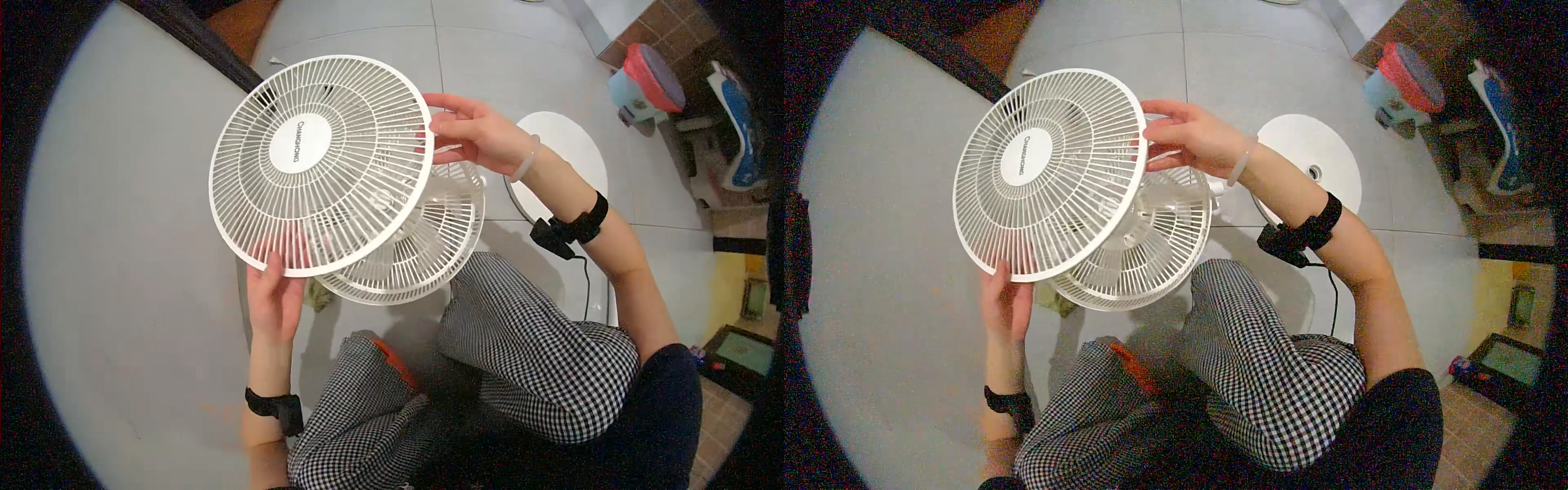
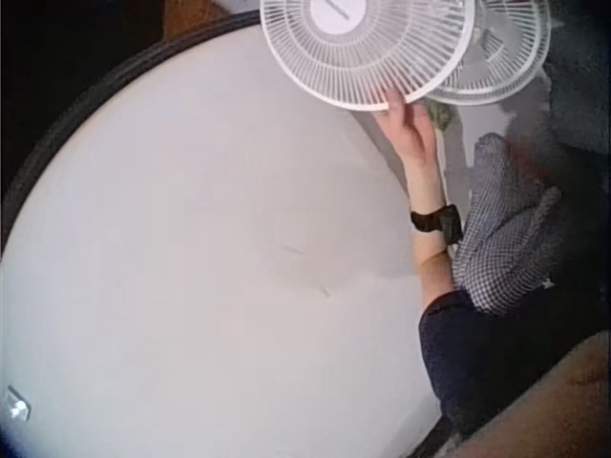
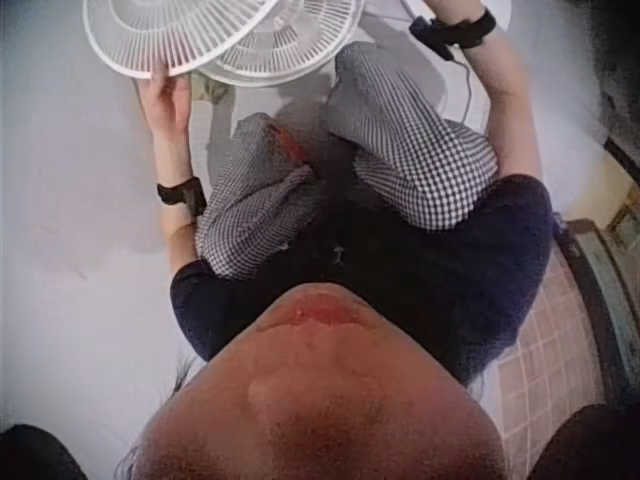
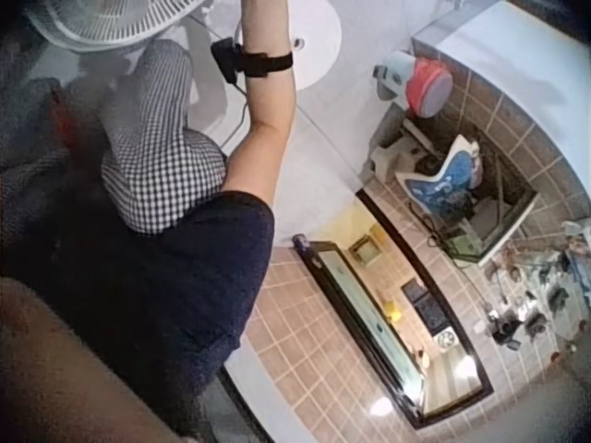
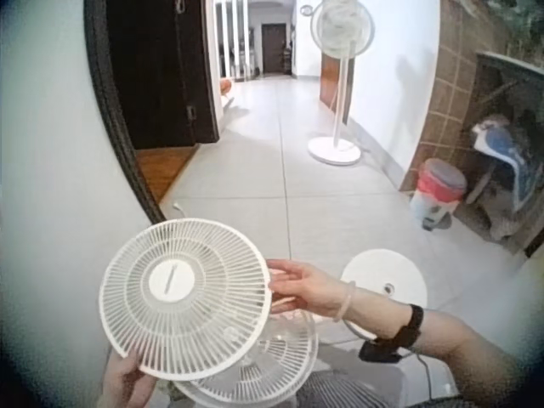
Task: The recorder assembles the parts of a small electric fan and wipes it clean with a cloth.
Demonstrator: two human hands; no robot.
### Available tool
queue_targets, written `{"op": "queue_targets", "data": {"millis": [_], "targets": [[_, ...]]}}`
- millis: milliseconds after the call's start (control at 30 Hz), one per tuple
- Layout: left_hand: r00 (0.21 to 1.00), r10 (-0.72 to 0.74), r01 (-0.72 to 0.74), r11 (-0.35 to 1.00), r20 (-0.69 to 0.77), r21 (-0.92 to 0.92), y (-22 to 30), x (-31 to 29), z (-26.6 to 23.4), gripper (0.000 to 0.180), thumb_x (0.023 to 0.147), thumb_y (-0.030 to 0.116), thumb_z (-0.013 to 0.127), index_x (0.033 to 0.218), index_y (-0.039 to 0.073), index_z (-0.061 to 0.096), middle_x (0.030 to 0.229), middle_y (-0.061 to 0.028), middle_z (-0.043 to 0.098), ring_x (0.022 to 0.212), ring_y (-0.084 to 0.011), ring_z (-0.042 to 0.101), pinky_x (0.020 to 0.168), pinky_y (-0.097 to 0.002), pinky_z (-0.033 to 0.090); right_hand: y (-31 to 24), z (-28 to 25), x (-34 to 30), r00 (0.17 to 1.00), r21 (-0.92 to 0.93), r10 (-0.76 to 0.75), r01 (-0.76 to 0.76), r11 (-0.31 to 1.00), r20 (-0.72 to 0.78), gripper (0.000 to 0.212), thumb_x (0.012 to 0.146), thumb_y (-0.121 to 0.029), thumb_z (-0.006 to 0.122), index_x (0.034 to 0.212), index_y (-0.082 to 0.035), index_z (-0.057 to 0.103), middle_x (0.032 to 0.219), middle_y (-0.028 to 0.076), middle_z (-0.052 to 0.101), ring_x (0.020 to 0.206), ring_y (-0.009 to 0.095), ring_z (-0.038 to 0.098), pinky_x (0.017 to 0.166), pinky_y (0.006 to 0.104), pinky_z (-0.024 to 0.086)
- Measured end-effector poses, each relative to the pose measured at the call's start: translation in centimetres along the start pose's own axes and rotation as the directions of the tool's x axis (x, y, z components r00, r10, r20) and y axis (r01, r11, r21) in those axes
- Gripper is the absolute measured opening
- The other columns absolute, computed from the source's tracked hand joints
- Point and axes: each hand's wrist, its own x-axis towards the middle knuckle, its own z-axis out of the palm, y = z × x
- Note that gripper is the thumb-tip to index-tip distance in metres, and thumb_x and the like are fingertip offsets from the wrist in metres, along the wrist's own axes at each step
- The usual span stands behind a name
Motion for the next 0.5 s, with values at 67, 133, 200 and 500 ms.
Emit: {"op": "queue_targets", "data": {"millis": [67,133,200,500], "targets": [[0.99,-0.031,0.021,0.997,0.141,0.077,0.2,-0.9,-1.0,0.053,0.095,0.023,0.054,0.138,-0.001,0.034,0.139,-0.0183,0.042,0.131,-0.0306,0.04,0.111,-0.0491,0.032,0.1,-0.9,-0.1,0.997,0.036,-0.063,0.061,0.997,0.051,0.055,0.093,-0.013,0.055,0.141,0.0,0.032,0.121,0.014,0.059,0.106,0.023,0.062,0.09,0.0324,0.055],[0.893,-0.005,0.028,0.999,0.449,-0.045,1.3,-0.6,-1.6,0.062,0.096,0.045,0.044,0.138,-0.001,0.037,0.141,-0.0203,0.04,0.132,-0.0339,0.037,0.11,-0.0525,0.029,0.0,-1.6,-0.4,0.996,0.033,-0.065,0.063,0.997,0.057,0.054,0.093,-0.012,0.055,0.141,-0.001,0.033,0.121,0.014,0.059,0.106,0.021,0.063,0.092,0.0328,0.054],[0.973,0.006,0.053,0.968,0.23,-0.247,4.4,0.6,-0.4,0.063,0.096,0.047,0.042,0.136,-0.002,0.038,0.135,-0.0205,0.047,0.125,-0.0345,0.046,0.103,-0.0503,0.04,0.1,-2.3,-0.6,0.991,-0.022,-0.032,0.036,0.999,0.13,0.055,0.093,-0.012,0.055,0.142,-0.002,0.034,0.12,0.013,0.06,0.103,0.021,0.064,0.091,0.0322,0.054],[0.969,-0.225,0.216,0.972,0.104,0.095,4.2,1.5,-0.8,0.042,0.09,0.014,0.053,0.128,-0.003,0.045,0.117,-0.0177,0.06,0.101,-0.0239,0.063,0.083,-0.036,0.055,-0.9,-3.7,-2.0,0.99,-0.475,0.069,-0.121,0.872,-0.125,0.037,0.089,-0.023,0.061,0.122,-0.005,0.06,0.109,0.007,0.066,0.097,0.014,0.062,0.082,0.0311,0.054]]}}
